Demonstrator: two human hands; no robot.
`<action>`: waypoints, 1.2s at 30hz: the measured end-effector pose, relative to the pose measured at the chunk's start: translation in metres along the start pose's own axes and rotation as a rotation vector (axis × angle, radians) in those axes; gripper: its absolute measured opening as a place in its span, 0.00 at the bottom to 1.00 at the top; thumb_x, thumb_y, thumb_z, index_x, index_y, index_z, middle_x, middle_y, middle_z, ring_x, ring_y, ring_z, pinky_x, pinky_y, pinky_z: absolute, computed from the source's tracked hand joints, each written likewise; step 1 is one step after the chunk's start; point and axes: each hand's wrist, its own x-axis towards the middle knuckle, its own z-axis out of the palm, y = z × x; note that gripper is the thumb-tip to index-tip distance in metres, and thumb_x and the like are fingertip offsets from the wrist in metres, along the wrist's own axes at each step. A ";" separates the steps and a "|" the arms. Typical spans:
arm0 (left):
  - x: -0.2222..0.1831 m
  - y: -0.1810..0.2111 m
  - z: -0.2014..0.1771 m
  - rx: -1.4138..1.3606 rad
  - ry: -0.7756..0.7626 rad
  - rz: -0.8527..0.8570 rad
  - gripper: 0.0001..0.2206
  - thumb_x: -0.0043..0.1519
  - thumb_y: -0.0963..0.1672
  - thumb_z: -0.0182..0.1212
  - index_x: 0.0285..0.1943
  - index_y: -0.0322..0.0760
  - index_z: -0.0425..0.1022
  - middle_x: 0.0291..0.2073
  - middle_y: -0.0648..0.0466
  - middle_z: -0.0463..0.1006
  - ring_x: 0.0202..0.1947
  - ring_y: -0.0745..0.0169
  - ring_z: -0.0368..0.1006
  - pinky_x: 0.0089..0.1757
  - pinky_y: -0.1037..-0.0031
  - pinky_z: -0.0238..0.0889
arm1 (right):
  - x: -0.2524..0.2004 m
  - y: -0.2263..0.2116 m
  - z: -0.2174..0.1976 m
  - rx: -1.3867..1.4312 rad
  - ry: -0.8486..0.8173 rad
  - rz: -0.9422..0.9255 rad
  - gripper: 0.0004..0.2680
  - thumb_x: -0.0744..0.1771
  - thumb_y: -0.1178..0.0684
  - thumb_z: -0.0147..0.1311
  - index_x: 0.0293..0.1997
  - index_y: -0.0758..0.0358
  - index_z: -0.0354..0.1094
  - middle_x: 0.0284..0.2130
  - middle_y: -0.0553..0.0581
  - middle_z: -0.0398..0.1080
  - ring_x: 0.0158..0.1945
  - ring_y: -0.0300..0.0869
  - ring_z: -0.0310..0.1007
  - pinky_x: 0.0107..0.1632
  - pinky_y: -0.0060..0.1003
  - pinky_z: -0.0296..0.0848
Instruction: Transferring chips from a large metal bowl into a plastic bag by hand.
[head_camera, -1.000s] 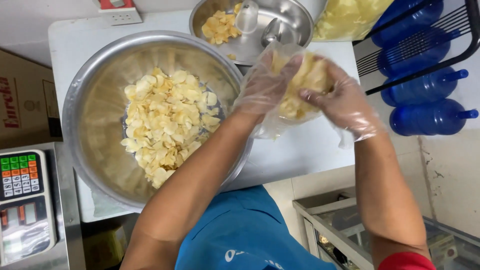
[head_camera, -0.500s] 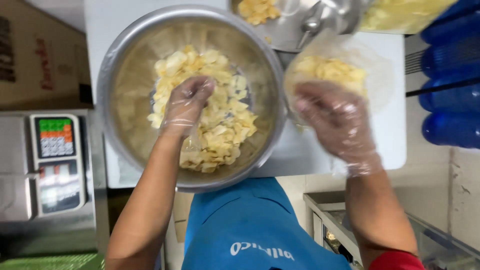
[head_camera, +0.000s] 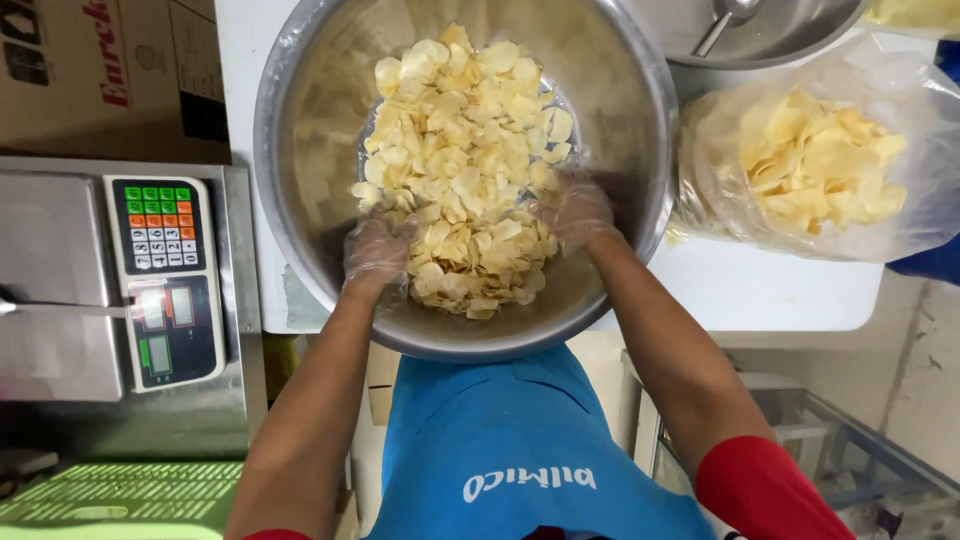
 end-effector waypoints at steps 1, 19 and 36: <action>-0.003 0.007 -0.002 0.002 -0.011 0.004 0.36 0.63 0.65 0.50 0.75 0.50 0.61 0.67 0.45 0.70 0.68 0.41 0.65 0.63 0.50 0.58 | -0.002 -0.008 0.002 -0.001 -0.004 0.011 0.28 0.66 0.36 0.56 0.71 0.62 0.58 0.61 0.71 0.68 0.68 0.61 0.64 0.72 0.53 0.58; -0.077 0.067 -0.052 -0.291 -0.453 -0.118 0.41 0.57 0.66 0.51 0.73 0.45 0.67 0.69 0.42 0.68 0.73 0.45 0.57 0.68 0.54 0.50 | -0.045 -0.062 0.005 0.483 -0.441 0.298 0.29 0.66 0.25 0.50 0.74 0.41 0.54 0.66 0.66 0.64 0.70 0.57 0.62 0.70 0.50 0.63; -0.102 0.088 -0.036 -0.327 -0.434 -0.096 0.40 0.54 0.65 0.56 0.75 0.53 0.64 0.70 0.49 0.68 0.72 0.46 0.59 0.68 0.56 0.51 | -0.065 -0.068 0.024 0.935 -0.297 0.308 0.37 0.63 0.37 0.67 0.78 0.54 0.48 0.73 0.68 0.51 0.76 0.60 0.49 0.72 0.52 0.58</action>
